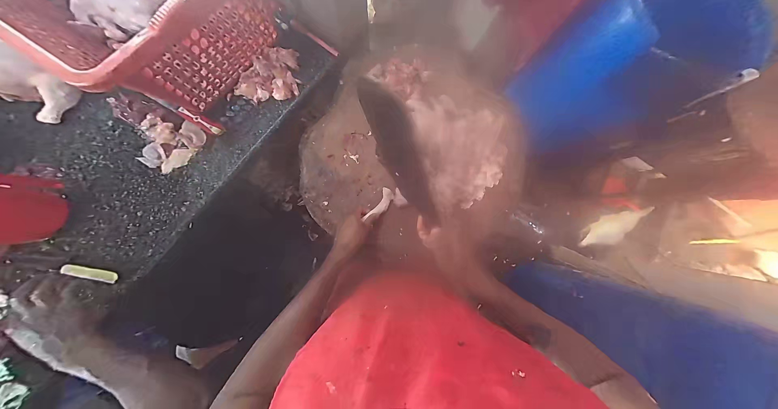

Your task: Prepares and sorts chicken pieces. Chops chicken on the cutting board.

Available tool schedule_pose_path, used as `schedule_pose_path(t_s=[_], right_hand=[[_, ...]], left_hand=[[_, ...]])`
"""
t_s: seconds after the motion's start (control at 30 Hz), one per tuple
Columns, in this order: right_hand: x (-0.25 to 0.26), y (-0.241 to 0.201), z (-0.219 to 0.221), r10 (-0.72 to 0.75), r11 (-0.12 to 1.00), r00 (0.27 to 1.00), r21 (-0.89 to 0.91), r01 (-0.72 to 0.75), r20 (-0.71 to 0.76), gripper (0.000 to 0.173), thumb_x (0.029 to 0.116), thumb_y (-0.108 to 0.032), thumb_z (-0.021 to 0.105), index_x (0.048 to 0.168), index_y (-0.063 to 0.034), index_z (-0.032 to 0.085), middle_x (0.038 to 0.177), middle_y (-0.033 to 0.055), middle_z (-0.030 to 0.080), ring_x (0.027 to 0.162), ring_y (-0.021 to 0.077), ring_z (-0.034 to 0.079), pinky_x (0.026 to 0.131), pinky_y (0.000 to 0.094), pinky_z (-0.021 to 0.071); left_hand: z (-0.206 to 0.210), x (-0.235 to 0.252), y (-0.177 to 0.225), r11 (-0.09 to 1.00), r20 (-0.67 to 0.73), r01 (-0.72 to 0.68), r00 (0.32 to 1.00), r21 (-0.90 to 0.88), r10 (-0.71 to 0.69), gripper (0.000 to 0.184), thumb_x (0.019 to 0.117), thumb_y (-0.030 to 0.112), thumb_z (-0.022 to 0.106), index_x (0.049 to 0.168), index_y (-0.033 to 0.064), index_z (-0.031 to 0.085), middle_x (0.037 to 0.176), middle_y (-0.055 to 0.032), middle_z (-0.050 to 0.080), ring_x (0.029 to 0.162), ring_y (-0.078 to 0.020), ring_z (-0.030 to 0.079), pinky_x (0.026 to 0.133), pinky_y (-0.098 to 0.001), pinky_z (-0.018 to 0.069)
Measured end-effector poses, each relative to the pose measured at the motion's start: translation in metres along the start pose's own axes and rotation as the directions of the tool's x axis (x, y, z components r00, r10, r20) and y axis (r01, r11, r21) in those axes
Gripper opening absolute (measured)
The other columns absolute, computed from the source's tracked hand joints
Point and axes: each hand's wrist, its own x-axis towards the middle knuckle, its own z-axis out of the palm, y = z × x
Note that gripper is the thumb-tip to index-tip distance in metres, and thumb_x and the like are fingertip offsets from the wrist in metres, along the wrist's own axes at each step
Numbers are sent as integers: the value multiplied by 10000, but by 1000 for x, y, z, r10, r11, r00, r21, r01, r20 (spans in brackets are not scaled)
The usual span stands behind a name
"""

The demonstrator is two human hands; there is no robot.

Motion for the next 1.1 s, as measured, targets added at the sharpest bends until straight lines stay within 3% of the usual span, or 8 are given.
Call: schedule_pose_path(t_s=[0.07, 0.17, 0.27, 0.4, 0.53, 0.63, 0.83, 1.1], right_hand=[[-5, 15, 14, -36, 996, 999, -78, 37, 8, 753, 1044, -667, 246, 1090, -29, 645, 792, 37, 617, 684, 77, 593, 631, 284, 536], [-9, 68, 20, 490, 871, 811, -183, -455, 320, 552, 1119, -442, 304, 1183, 7, 617, 899, 131, 622, 799, 214, 610, 784, 423, 531], [-18, 101, 14, 656, 734, 680, -68, -675, 327, 594, 1117, -479, 200, 1133, -46, 606, 728, 31, 522, 568, 154, 508, 544, 353, 480], [-6, 74, -13, 561, 822, 819, -199, -534, 119, 548, 1114, -446, 295, 1164, -14, 629, 869, 128, 627, 770, 248, 627, 770, 469, 539], [12, -2, -16, 116, 993, 993, 12, -116, -21, 642, 1061, -615, 290, 1117, -61, 610, 712, -27, 501, 583, 77, 494, 547, 292, 471], [5, -6, 8, -111, 992, 992, -70, 107, -62, 734, 1048, -657, 275, 1100, -25, 646, 770, 33, 614, 663, 85, 596, 617, 297, 544], [5, 70, 40, 577, 801, 759, -392, -453, 302, 562, 1104, -490, 331, 1246, -16, 597, 1014, 192, 660, 945, 324, 667, 873, 539, 532], [16, 8, 25, 122, 975, 985, -198, -97, 118, 593, 1069, -547, 336, 1201, -57, 643, 838, 59, 644, 732, 161, 629, 690, 383, 555]], left_hand=[[3, -1, 8, 999, -12, 22, 1000, 40, -21, 450, 1036, 458, 567, 1268, 78, 632, 1060, -181, 719, 1007, -370, 698, 910, -600, 531], [4, -7, 7, 993, -24, -55, 998, 109, 58, 436, 1041, 428, 564, 1282, 70, 621, 1112, -196, 708, 1047, -389, 690, 919, -619, 529], [-7, -26, -1, 951, -209, -305, 929, 41, 307, 294, 987, 295, 662, 1184, 80, 702, 1230, -161, 667, 1175, -341, 616, 1034, -541, 479], [-21, -28, 6, 908, -323, -360, 903, -213, 282, 280, 969, 229, 714, 1200, 76, 675, 1141, -113, 695, 1030, -211, 684, 924, -427, 568], [-8, 2, -9, 956, -224, -176, 967, -236, 123, 338, 997, 297, 667, 1255, 82, 625, 1015, -122, 701, 883, -238, 685, 835, -482, 565], [-3, -3, -2, 980, -229, -151, 966, -127, 119, 332, 1001, 307, 658, 1238, 76, 632, 990, -126, 706, 877, -258, 694, 837, -499, 568], [-9, -18, -4, 981, -246, -176, 958, -84, 151, 324, 1006, 268, 626, 1265, 73, 631, 1019, -142, 715, 912, -286, 702, 852, -513, 565], [-4, -13, -21, 997, -138, -74, 988, 18, 75, 391, 1024, 382, 614, 1316, 123, 624, 1002, -119, 712, 930, -305, 698, 872, -556, 554]])
